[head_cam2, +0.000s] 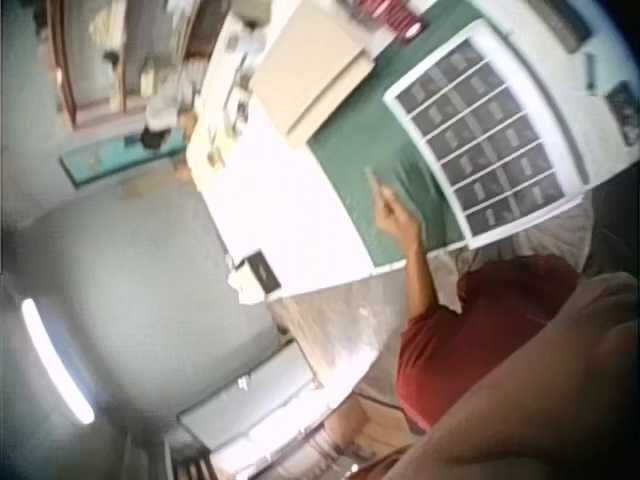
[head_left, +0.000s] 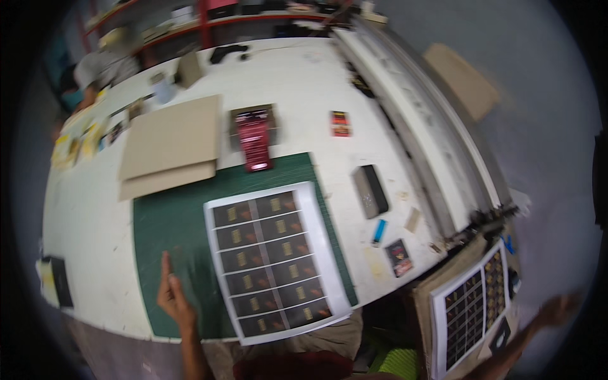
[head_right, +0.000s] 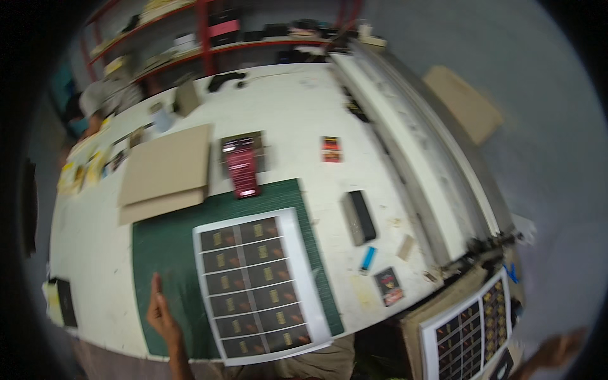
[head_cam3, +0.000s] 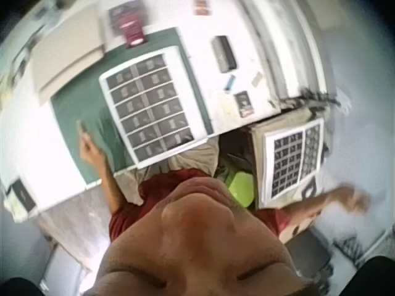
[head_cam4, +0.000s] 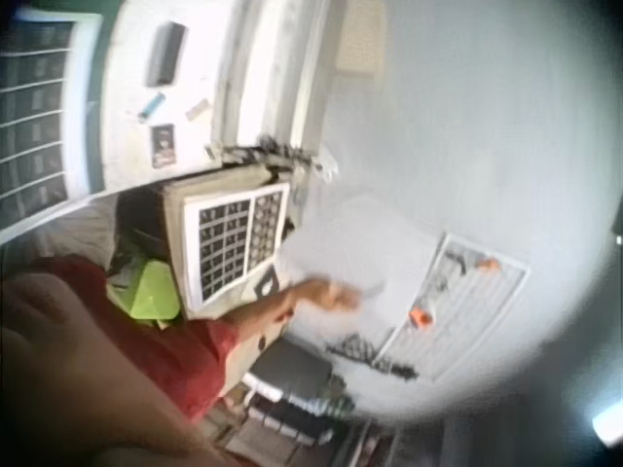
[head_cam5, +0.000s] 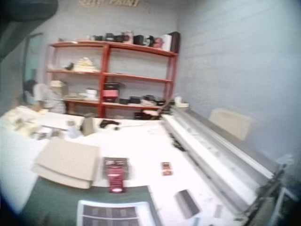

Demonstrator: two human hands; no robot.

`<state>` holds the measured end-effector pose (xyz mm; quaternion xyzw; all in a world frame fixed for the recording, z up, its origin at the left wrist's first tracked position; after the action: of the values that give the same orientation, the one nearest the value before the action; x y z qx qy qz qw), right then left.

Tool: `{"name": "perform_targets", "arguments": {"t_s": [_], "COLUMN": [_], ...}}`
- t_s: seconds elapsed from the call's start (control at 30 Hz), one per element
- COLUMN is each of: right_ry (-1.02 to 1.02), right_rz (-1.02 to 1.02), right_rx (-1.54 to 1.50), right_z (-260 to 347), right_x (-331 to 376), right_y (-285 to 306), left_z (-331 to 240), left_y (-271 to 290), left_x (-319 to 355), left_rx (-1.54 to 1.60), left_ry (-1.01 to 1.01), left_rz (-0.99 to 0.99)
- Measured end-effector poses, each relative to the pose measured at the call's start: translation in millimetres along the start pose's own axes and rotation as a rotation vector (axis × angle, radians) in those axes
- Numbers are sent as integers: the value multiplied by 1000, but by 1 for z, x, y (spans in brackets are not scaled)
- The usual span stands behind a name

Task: The person places a printed sheet onto a piece of cardboard, smooths it down, and folds the cardboard over to sandwich the sheet. They repeat this process for multiple units, stacking the finished items into a pile on the table.

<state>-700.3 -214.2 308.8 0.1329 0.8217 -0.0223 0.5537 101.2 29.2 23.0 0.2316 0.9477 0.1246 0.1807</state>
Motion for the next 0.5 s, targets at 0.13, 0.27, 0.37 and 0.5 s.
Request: {"name": "perform_targets", "arguments": {"t_s": [0.13,0.27,0.37,0.5], "right_ry": [42,222,279,383], "right_rz": [-121,137,378,907], "right_rx": [-657,-377,-316,-355], "right_z": [138,287,313,353], "right_x": [-86,-131,-114,-74], "right_y": [-82,-189,-269,-348], "left_z": [-73,-153,-186,-218], "left_y": [-65,-164,-258,-363], "left_x": [-32,-40,-39,-27], "left_rx": [-84,-125,-1,207], "left_ry": [-353,-572,-716,-798], "left_rz": [288,639,900,985]}}
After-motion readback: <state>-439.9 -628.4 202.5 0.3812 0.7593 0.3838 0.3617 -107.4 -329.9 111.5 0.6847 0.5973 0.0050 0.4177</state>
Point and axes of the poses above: each hand's wrist, its own x-axis away from the middle knuckle, its own y-axis out of the back of the hand, z = x × y, the point moved 6 cm from there along -x, towards the middle knuckle, and after that the axes turned 6 degrees about z, right-handed, at the moved point
